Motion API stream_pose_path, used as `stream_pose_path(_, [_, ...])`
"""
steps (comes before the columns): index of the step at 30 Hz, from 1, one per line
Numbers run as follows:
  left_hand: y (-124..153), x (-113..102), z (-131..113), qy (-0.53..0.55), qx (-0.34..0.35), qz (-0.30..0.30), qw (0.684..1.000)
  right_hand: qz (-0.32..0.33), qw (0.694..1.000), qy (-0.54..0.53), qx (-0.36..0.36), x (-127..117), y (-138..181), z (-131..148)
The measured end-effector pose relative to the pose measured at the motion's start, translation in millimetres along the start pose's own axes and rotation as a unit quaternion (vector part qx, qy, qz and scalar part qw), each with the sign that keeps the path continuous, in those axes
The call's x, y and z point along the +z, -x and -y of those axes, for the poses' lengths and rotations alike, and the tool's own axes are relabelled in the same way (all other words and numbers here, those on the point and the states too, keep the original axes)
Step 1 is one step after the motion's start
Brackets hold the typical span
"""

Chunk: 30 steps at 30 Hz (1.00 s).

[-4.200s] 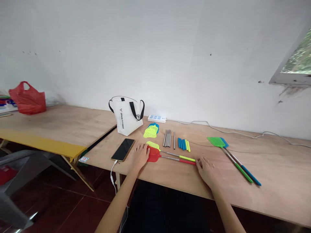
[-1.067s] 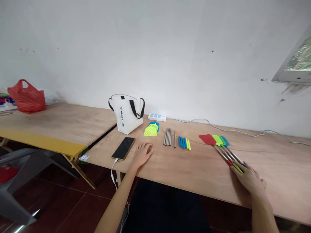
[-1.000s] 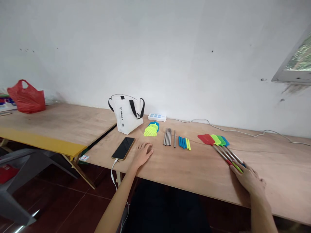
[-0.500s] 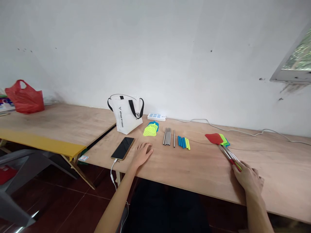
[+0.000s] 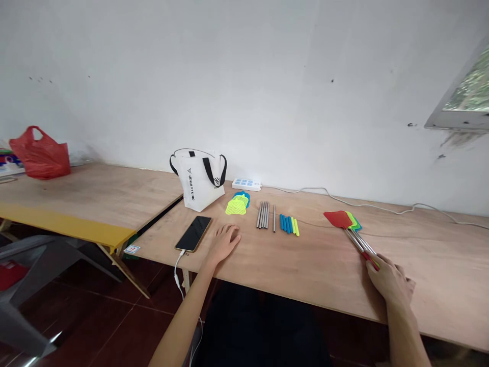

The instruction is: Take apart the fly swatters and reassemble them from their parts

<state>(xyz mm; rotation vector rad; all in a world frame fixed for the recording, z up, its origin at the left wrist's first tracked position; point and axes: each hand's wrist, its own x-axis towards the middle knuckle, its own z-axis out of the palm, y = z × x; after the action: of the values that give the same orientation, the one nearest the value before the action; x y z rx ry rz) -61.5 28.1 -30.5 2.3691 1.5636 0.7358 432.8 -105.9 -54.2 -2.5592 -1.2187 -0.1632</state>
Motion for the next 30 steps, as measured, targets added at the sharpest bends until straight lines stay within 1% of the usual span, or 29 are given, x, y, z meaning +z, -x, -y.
stream_pose_path(5, [0.1, -0.4, -0.2, -0.002, -0.004, 0.002, 1.0, 0.0, 1.0, -0.001, 0.006, 0.6, 0.4, 0.7])
stream_pose_path(11, [1.1, -0.8, -0.4, 0.0, 0.002, -0.001, 1.0, -0.022, 1.0, -0.014, 0.0, 1.8, 1.1, -0.5])
stream_pose_path(27, [0.4, -0.4, 0.5, 0.0, 0.0, -0.001, 1.0, -0.012, 1.0, -0.027, 0.003, -5.1, 4.9, 3.1])
stream_pose_path(30, [-0.2, 0.5, 1.4, -0.006, -0.001, 0.003, 1.0, -0.034, 0.999, -0.03, 0.002, -9.3, 6.9, 11.3])
